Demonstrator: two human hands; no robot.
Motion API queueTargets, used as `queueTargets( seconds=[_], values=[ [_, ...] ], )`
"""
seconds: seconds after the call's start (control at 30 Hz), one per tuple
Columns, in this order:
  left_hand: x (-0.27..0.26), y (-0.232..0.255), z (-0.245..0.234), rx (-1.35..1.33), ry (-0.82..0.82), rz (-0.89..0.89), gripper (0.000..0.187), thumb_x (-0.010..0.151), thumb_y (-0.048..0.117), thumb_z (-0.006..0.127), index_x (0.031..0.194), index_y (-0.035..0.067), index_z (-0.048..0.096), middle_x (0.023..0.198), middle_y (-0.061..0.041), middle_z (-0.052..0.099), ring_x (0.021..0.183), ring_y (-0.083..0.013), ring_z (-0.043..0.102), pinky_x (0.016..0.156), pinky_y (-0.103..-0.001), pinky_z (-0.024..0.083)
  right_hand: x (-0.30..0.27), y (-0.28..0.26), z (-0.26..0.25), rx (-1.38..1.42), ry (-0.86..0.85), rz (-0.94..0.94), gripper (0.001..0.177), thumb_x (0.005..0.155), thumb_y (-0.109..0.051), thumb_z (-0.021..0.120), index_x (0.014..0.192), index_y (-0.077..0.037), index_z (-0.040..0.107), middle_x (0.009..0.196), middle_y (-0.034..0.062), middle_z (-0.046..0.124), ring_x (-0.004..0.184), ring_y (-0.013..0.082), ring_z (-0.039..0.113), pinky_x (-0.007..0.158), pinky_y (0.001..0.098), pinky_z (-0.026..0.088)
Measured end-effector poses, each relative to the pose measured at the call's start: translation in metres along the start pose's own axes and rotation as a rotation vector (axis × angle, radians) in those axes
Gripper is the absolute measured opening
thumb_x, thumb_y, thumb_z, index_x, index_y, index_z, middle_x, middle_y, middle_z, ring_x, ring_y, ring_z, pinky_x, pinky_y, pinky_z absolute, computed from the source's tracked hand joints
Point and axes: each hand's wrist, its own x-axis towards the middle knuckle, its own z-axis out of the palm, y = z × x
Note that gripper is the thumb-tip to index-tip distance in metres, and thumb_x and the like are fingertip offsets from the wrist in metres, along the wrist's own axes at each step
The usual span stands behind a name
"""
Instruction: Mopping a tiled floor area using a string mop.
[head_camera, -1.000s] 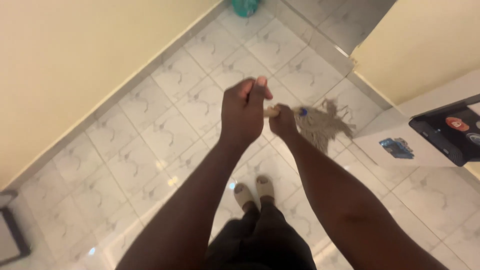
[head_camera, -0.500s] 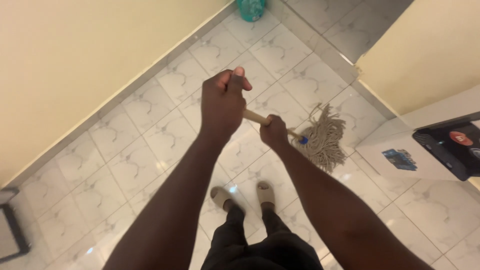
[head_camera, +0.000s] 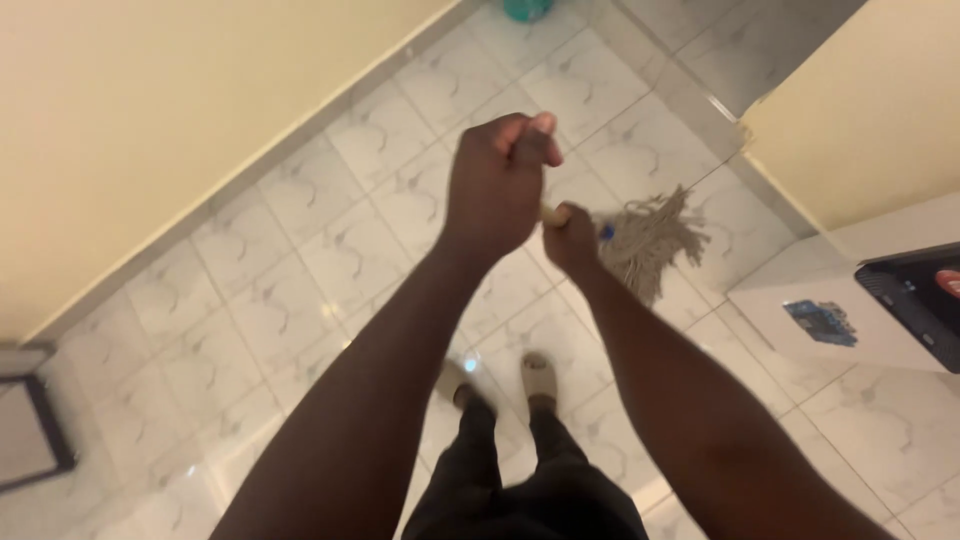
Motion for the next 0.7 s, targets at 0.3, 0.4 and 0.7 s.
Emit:
queueTargets(
  seconds=[0.3, 0.4, 0.7],
  values=[
    [-0.013, 0.004, -0.031, -0.085, 0.114, -0.179, 0.042, 0.105, 0.034, 0.054, 0.077, 0.006, 0.066, 0.055, 0.003, 0.049, 0.051, -0.0070, 0.047, 0.051, -0.028, 0.041, -0.025, -0.028, 0.021, -0.050, 0.032, 0.024, 0.016, 0.089, -0.016, 0.064, 0.084, -0.002, 0.061, 0.082, 0.0242, 0.068, 0.081, 0.0446, 0.066, 0.068, 0.0503, 0.051],
    [-0.026, 0.000, -0.023, -0.051, 0.104, -0.054, 0.044, 0.110, 0.033, 0.055, 0.079, 0.004, 0.066, 0.062, 0.002, 0.049, 0.059, -0.0073, 0.043, 0.055, -0.028, 0.040, -0.016, 0.003, 0.029, -0.025, 0.089, -0.169, 0.013, 0.090, -0.014, 0.063, 0.086, -0.002, 0.061, 0.083, 0.0245, 0.067, 0.082, 0.0448, 0.064, 0.068, 0.0491, 0.051],
    [-0.010, 0.001, 0.013, -0.039, -0.047, 0.038, 0.042, 0.106, 0.031, 0.054, 0.075, 0.005, 0.065, 0.057, 0.001, 0.055, 0.051, -0.0082, 0.045, 0.051, -0.029, 0.041, -0.007, -0.026, -0.027, 0.147, -0.097, 0.000, 0.024, 0.096, -0.020, 0.063, 0.079, -0.003, 0.062, 0.073, 0.0109, 0.068, 0.071, 0.0189, 0.066, 0.060, 0.0400, 0.050]
  ],
)
